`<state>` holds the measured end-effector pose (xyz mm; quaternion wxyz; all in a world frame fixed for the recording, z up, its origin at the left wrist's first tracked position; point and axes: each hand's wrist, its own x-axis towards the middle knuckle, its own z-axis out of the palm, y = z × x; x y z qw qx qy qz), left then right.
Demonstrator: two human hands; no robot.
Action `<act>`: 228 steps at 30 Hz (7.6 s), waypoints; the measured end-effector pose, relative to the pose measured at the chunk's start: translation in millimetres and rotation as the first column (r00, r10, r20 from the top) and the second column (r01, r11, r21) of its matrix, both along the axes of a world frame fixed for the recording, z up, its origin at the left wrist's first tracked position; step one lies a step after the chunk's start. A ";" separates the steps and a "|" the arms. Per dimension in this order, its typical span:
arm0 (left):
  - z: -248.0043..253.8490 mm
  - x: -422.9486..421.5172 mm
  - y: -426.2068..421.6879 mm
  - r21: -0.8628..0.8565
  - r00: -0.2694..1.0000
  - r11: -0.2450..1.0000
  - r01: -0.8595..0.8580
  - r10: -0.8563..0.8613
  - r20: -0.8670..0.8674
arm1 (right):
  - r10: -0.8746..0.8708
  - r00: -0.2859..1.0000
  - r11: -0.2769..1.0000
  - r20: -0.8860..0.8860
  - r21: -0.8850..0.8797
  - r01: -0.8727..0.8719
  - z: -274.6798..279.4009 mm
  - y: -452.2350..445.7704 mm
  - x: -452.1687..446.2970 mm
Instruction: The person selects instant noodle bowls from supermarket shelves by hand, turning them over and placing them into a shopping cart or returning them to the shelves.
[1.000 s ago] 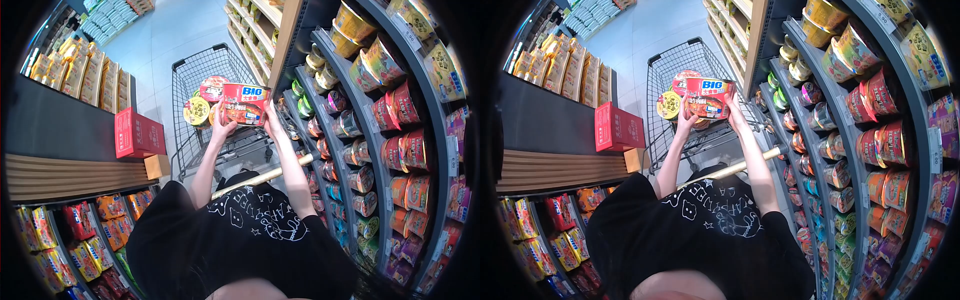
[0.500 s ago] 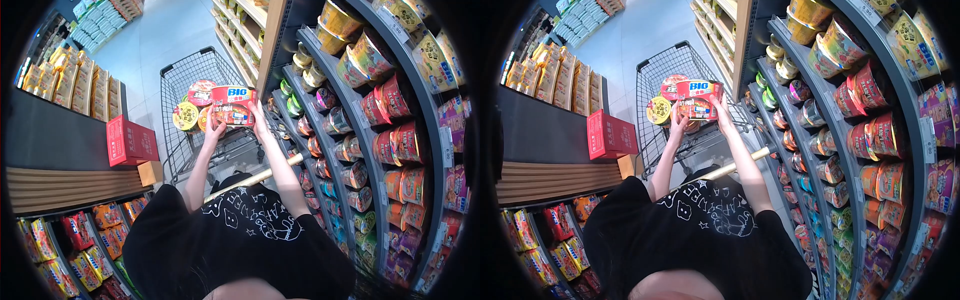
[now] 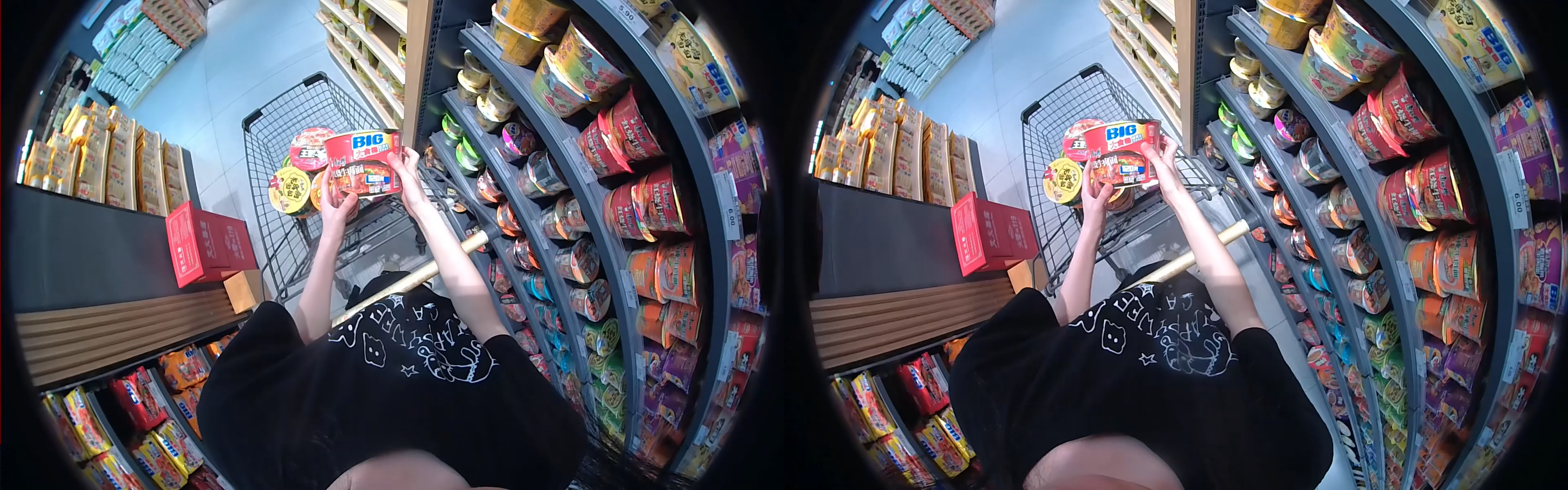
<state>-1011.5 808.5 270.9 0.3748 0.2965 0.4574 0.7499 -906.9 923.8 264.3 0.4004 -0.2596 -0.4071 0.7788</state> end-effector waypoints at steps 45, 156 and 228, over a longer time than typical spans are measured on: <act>1.4 -70.8 -30.4 -0.175 0.779 0.959 0.222 -0.066 0.624 | -0.250 0.835 0.497 0.490 0.806 -0.323 18.9 -33.4 -10.1; -18.3 35.1 -26.2 -0.771 0.491 0.633 0.069 -0.694 -0.526 | -0.829 0.556 -0.048 0.060 0.983 -0.177 156.3 183.6 37.0; 23.7 7.0 7.2 0.027 0.990 0.995 0.098 -0.095 -0.108 | 0.186 0.971 0.970 -0.147 -0.131 -0.206 36.2 -21.9 46.9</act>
